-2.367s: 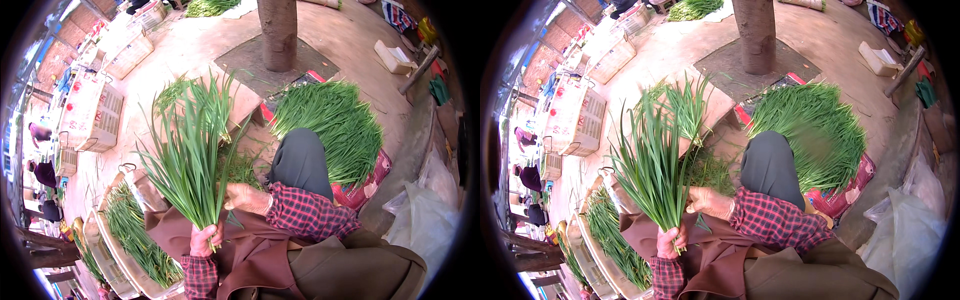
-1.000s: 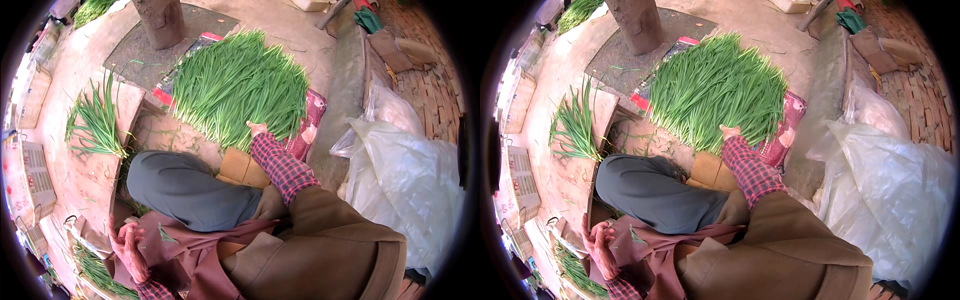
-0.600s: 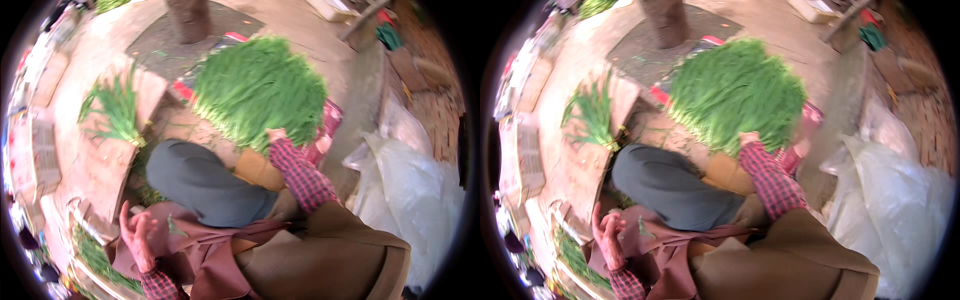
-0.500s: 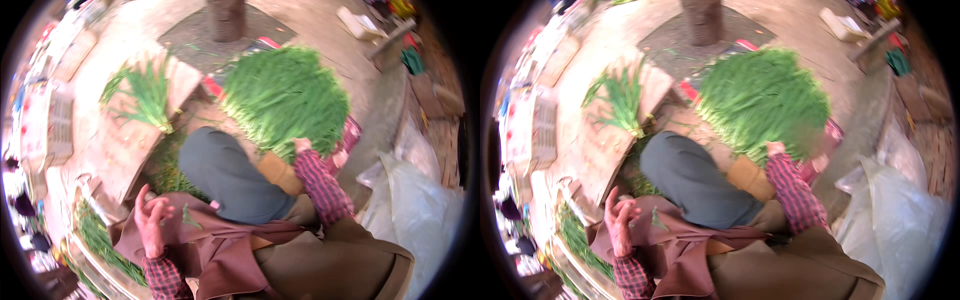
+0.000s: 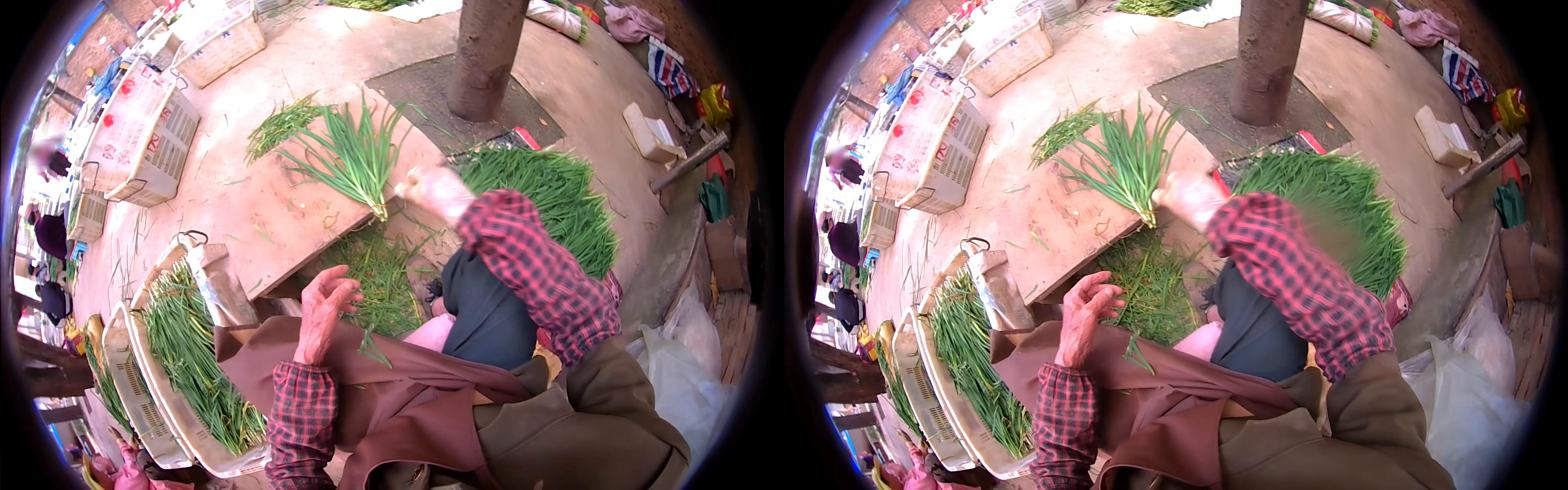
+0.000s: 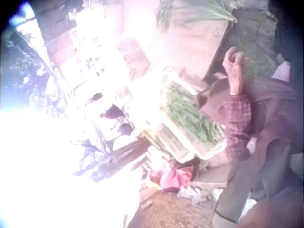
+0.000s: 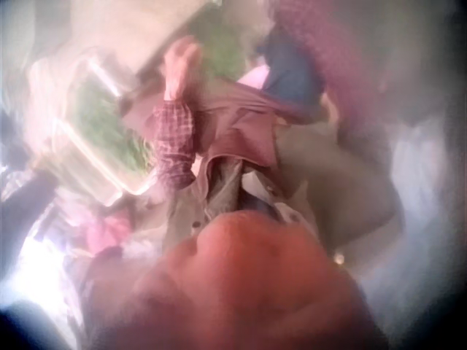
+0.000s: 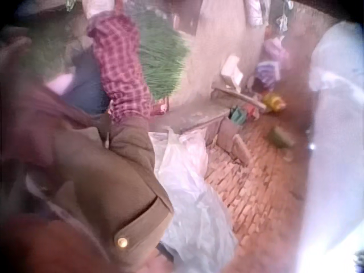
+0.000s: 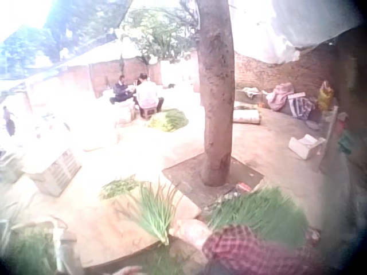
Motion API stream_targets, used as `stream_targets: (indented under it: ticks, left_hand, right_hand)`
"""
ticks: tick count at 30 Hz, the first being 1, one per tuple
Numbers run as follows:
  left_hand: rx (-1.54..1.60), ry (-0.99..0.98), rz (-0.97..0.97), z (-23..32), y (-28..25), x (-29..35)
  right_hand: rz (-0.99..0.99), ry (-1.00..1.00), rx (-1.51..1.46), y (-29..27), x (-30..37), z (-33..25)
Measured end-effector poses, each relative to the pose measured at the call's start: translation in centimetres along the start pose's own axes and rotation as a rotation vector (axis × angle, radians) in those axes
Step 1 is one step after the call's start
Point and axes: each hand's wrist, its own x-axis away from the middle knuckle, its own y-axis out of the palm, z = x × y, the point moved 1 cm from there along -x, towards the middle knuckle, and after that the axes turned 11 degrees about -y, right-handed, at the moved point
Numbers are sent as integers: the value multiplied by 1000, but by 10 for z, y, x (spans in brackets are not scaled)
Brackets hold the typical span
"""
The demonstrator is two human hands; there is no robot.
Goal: The person sorts through bunches of green vegetables by hand, removing individual stalks and shaking them before placing them into a crate.
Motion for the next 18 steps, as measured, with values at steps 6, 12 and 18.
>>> stream_targets:
  ticks: [6, 12, 18]
  left_hand:
    - [148, -65, 45, -37, -33, -37]
    - [245, -76, 71, -39, -37, -54]
    - [414, -144, 20, -45, -29, -76]
  right_hand:
    - [-136, 564, -234, 96, -66, -14]
    - [20, 761, -258, 161, -88, -8]
    - [159, 850, -485, 217, -59, -16]
